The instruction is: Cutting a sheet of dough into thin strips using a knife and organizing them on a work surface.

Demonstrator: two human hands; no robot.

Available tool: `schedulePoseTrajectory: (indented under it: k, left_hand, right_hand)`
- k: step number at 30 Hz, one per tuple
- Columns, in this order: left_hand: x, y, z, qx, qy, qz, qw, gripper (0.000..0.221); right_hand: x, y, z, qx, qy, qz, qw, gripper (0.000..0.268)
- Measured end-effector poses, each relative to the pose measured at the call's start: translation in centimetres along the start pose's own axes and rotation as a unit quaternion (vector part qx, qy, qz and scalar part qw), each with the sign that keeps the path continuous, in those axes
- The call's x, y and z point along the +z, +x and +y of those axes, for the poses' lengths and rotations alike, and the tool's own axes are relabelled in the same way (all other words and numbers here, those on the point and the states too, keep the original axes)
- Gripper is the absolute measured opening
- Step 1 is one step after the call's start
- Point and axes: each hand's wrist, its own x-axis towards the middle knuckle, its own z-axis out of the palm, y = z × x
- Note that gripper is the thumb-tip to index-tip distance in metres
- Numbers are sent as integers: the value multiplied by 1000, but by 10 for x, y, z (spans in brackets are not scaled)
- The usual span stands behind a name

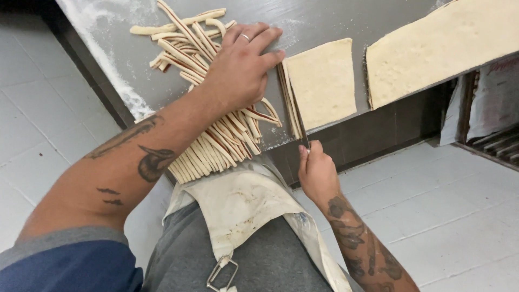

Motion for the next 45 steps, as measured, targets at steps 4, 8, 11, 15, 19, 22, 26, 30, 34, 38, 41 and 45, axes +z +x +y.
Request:
schedulePoseTrajectory:
  k: [4, 8, 11, 15, 19, 22, 26, 30, 34, 38, 41, 45]
  left_hand:
    - [4, 1, -1, 28, 29, 38, 998, 49]
    - [-7, -5, 5, 24, 21, 25, 999, 50]
    - [-24, -23, 8, 22, 32, 28, 999, 48]
    - [-36, -46, 7, 38, 32, 60, 997, 53]
    - [-50, -43, 16, 48, 9, 113, 992, 49]
    - [-48, -32, 16, 57, -3, 134, 989, 52]
    - [-23, -14, 5, 28, 7, 65, 997, 51]
    - [-8, -7, 0, 17, -1, 27, 1000, 58]
    - [-4, -8, -1, 16, 3, 37, 999, 52]
    - [-6, -8, -1, 0, -14, 23, 1000, 52]
    - [-2, -7, -3, -4, -16, 20, 1000, 51]
    - [2, -8, -3, -1, 27, 34, 999, 44]
  right_hand:
    - [26, 18, 15, -20, 19, 18, 999, 30]
    - [61, 24, 28, -32, 12, 81, 996, 24]
    - [73, 22, 36, -64, -15, 125, 990, 24]
    - [67, 12, 35, -63, -22, 124, 990, 29]
    - [41, 2, 23, -90, 2, 148, 985, 27]
    - [11, -5, 9, -75, 58, 64, 993, 31]
    - [0, 0, 14, -55, 28, 46, 997, 34]
    - [-2, 0, 15, -57, 29, 42, 997, 34]
    - [-6, 2, 12, -38, 25, 30, 999, 30]
    - [-8, 5, 14, -41, 13, 28, 999, 32]
    - [-16, 4, 7, -34, 0, 10, 999, 33]
    - [-22, 6, 3, -11, -35, -35, 999, 41]
